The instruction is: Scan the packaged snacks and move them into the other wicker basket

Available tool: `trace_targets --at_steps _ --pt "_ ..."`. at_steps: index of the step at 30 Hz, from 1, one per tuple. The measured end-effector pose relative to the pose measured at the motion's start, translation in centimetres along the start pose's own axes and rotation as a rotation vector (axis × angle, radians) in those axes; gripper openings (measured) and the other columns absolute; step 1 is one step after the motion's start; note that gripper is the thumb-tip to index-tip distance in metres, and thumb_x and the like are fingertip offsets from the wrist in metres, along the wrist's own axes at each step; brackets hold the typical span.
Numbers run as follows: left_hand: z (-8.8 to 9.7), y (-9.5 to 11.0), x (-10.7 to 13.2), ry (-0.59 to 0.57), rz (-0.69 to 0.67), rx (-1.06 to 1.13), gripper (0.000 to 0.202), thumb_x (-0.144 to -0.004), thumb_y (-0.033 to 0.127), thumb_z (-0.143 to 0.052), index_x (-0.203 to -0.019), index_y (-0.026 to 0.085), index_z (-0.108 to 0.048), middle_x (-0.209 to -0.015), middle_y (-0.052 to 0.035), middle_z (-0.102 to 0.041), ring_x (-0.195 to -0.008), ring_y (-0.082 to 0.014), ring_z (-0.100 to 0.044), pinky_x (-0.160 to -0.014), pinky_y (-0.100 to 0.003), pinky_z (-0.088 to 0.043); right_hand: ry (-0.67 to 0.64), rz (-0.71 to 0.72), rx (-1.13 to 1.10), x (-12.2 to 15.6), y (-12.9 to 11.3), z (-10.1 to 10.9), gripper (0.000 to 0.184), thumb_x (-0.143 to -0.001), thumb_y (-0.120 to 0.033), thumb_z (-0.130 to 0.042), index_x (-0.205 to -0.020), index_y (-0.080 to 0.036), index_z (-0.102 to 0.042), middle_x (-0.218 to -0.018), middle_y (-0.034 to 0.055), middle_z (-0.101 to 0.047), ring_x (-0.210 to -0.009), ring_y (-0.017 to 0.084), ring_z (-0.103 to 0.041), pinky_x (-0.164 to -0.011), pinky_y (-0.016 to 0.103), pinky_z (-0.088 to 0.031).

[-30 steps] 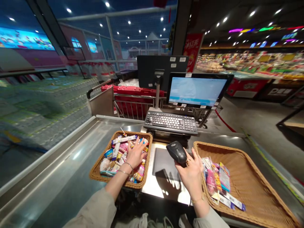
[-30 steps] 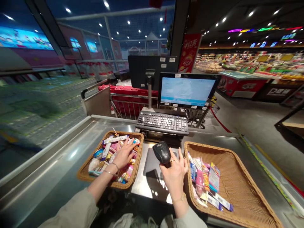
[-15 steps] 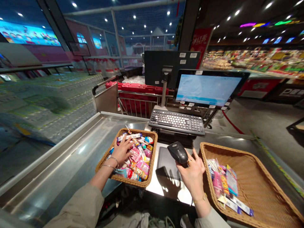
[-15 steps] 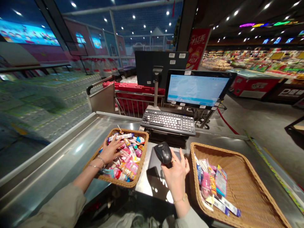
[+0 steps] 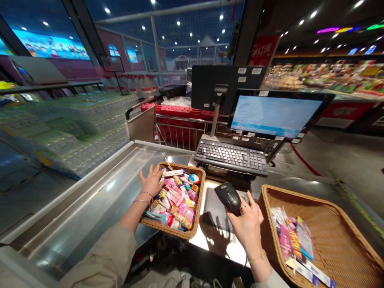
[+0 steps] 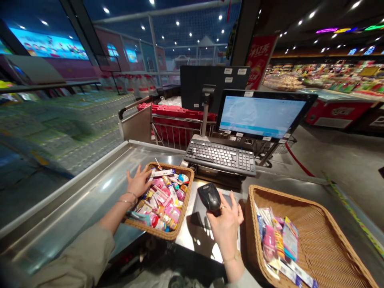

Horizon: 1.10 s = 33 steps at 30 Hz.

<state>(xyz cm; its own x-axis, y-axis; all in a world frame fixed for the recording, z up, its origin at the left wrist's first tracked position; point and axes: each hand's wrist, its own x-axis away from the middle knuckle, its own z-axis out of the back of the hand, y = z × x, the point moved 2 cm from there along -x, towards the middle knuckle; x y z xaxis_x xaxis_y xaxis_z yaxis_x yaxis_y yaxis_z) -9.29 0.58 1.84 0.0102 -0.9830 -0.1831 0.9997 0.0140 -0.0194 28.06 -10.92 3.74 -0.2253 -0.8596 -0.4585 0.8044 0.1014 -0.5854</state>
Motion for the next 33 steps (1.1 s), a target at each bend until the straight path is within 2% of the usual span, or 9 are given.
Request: trace_targets --at_steps 4,7,11,16,24,30,33 --pt "-0.3 1.6 -2.0 -0.042 -0.020 -0.027 0.042 -0.089 0.039 -0.053 -0.130 0.031 -0.057 -0.153 -0.0075 -0.039 -0.147 -0.0346 -0.018 -0.108 -0.075 0.002 -0.003 0.000 0.022 0.2 0.2 0.0 0.023 -0.069 -0.035 -0.058 -0.086 -0.024 -0.069 -0.120 0.0063 -0.068 -0.135 0.033 -0.039 -0.108 0.057 -0.023" --pt "-0.7 2.2 -3.1 -0.032 -0.046 -0.036 0.033 -0.088 0.034 -0.056 -0.119 0.031 -0.064 -0.151 -0.0077 -0.043 -0.146 -0.0342 -0.020 -0.108 -0.075 0.004 0.000 -0.010 0.034 0.3 0.5 0.4 0.024 -0.068 -0.035 -0.058 -0.087 -0.024 -0.070 -0.122 0.0065 -0.067 -0.135 0.033 -0.039 -0.108 0.057 -0.023" --pt "-1.5 2.1 -3.8 0.003 -0.073 -0.006 0.023 -0.087 0.031 -0.058 -0.107 0.029 -0.069 -0.146 -0.0086 -0.050 -0.145 -0.0357 -0.025 -0.106 -0.076 0.004 0.004 -0.036 0.056 0.5 0.9 0.9 0.026 -0.069 -0.033 -0.058 -0.090 -0.024 -0.070 -0.124 0.0067 -0.066 -0.135 0.032 -0.039 -0.108 0.057 -0.023" --pt "-2.0 1.8 -3.8 0.033 -0.085 0.037 0.019 -0.086 0.031 -0.060 -0.101 0.029 -0.070 -0.143 -0.0091 -0.053 -0.144 -0.0356 -0.027 -0.106 -0.075 0.006 0.028 -0.039 0.074 0.5 1.0 1.3 0.027 -0.070 -0.034 -0.058 -0.092 -0.023 -0.070 -0.127 0.0079 -0.064 -0.135 0.032 -0.039 -0.110 0.057 -0.022" --pt "-0.4 3.3 -2.7 0.127 -0.108 0.066 0.018 -0.086 0.036 -0.059 -0.100 0.030 -0.070 -0.142 -0.0047 -0.055 -0.144 -0.0337 -0.028 -0.108 -0.074 0.008 0.003 -0.031 0.054 0.6 0.7 1.3 0.029 -0.070 -0.031 -0.059 -0.096 -0.024 -0.070 -0.127 0.0043 -0.064 -0.137 0.032 -0.037 -0.110 0.057 -0.022" --pt "1.4 6.3 -1.7 0.204 -0.183 0.109 0.019 -0.087 0.039 -0.059 -0.098 0.028 -0.068 -0.142 -0.0052 -0.054 -0.144 -0.0343 -0.028 -0.110 -0.073 0.007 -0.021 -0.048 0.026 0.8 0.4 1.4 0.031 -0.071 -0.031 -0.059 -0.099 -0.025 -0.070 -0.131 0.0032 -0.062 -0.139 0.032 -0.034 -0.110 0.058 -0.020" --pt "2.4 8.1 -1.3 0.235 -0.215 0.127 0.015 -0.084 0.036 -0.062 -0.095 0.027 -0.068 -0.142 -0.0043 -0.054 -0.144 -0.0351 -0.027 -0.111 -0.072 0.006 -0.015 -0.052 0.018 0.7 0.1 1.8 0.029 -0.072 -0.031 -0.059 -0.098 -0.025 -0.070 -0.130 0.0026 -0.062 -0.139 0.033 -0.034 -0.110 0.058 -0.020"
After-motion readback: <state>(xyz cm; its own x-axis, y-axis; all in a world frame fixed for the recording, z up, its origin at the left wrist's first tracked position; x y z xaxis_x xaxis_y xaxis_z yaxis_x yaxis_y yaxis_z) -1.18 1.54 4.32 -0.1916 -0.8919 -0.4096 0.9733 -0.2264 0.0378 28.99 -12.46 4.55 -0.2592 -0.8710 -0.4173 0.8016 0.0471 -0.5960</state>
